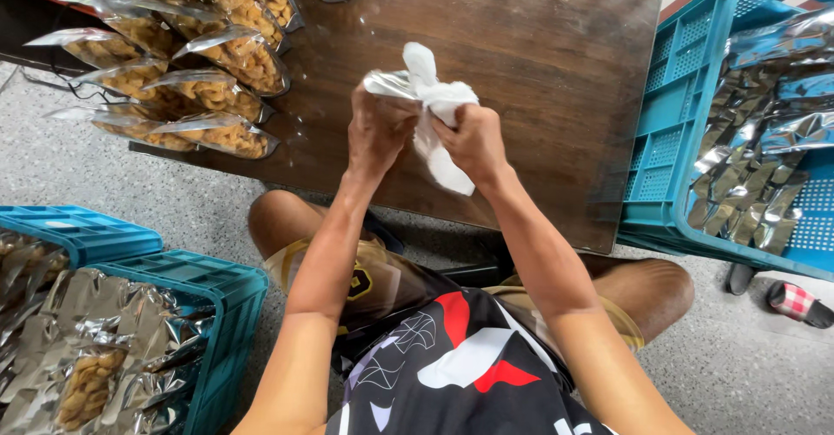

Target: The person sits on the floor and repeatedly wipes the exterior of sealed snack packages with a white cloth. They pick each package from a blue crate, wipe it, and place it on the table, continuing the cycle.

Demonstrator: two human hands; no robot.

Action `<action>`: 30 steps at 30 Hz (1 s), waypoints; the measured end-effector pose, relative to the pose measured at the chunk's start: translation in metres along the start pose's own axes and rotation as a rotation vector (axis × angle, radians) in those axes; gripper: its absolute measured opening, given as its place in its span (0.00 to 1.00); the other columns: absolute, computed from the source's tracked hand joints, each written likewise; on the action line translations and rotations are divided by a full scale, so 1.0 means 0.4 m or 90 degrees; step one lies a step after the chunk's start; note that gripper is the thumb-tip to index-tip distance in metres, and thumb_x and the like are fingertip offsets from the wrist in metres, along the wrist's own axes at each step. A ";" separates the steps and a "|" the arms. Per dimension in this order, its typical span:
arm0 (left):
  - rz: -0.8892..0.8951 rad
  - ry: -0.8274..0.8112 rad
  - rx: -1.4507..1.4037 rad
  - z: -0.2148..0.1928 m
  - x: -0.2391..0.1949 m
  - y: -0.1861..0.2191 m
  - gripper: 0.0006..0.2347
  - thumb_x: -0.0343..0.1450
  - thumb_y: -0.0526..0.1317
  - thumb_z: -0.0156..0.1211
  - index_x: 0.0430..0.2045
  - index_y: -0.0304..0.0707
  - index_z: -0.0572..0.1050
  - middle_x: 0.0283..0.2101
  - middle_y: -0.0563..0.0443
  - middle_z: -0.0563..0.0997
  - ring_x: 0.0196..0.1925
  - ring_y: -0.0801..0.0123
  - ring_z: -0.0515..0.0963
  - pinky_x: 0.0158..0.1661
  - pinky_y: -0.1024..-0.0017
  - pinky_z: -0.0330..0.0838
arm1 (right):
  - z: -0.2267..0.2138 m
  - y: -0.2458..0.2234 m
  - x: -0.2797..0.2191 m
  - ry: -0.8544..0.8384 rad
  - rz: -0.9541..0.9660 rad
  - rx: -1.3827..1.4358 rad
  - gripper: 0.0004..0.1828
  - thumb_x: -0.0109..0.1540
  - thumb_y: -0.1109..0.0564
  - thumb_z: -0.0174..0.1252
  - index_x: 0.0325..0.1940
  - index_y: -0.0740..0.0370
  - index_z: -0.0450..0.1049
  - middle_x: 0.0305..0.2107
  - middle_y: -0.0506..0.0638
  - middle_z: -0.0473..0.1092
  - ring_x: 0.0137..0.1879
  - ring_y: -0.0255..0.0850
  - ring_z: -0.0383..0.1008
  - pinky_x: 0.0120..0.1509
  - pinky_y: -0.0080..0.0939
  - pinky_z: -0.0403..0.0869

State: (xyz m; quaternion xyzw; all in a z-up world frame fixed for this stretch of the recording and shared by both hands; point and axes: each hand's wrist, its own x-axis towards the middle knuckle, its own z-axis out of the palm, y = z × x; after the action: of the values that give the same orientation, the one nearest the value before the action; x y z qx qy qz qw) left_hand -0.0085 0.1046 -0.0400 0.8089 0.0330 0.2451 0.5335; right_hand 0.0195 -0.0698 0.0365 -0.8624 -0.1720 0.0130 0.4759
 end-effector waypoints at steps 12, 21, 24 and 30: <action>-0.101 0.237 0.081 0.002 0.317 -0.208 0.43 0.64 0.41 0.79 0.68 0.30 0.50 0.64 0.33 0.70 0.65 0.47 0.71 0.65 0.59 0.63 | 0.104 0.101 0.156 0.090 -0.020 0.576 0.06 0.67 0.67 0.61 0.48 0.66 0.79 0.41 0.49 0.80 0.45 0.35 0.79 0.50 0.38 0.78; -0.233 0.292 -0.028 0.030 0.352 -0.255 0.38 0.69 0.41 0.74 0.66 0.18 0.53 0.69 0.26 0.59 0.70 0.46 0.66 0.69 0.63 0.60 | -0.017 0.197 0.039 0.099 0.213 0.946 0.36 0.57 0.38 0.69 0.62 0.59 0.71 0.54 0.52 0.75 0.62 0.47 0.76 0.66 0.54 0.75; -0.187 0.254 -0.219 0.071 0.212 -0.190 0.26 0.73 0.38 0.65 0.63 0.19 0.64 0.66 0.32 0.70 0.64 0.56 0.76 0.64 0.67 0.68 | -0.073 0.203 -0.009 0.096 0.226 0.989 0.46 0.55 0.28 0.65 0.69 0.54 0.67 0.60 0.52 0.71 0.67 0.50 0.71 0.71 0.59 0.71; -0.375 -0.065 -0.308 0.186 -0.006 0.068 0.11 0.77 0.39 0.66 0.41 0.24 0.82 0.31 0.40 0.78 0.29 0.66 0.68 0.30 0.69 0.58 | -0.199 0.229 -0.142 0.100 0.137 1.133 0.38 0.63 0.28 0.58 0.67 0.54 0.68 0.61 0.53 0.70 0.69 0.52 0.70 0.73 0.63 0.71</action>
State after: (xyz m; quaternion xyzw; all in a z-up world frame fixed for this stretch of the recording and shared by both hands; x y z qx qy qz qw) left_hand 0.0158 0.0289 -0.0400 0.6264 0.1783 0.0414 0.7577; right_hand 0.0068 -0.1970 -0.0036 -0.1843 0.0168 0.1269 0.9745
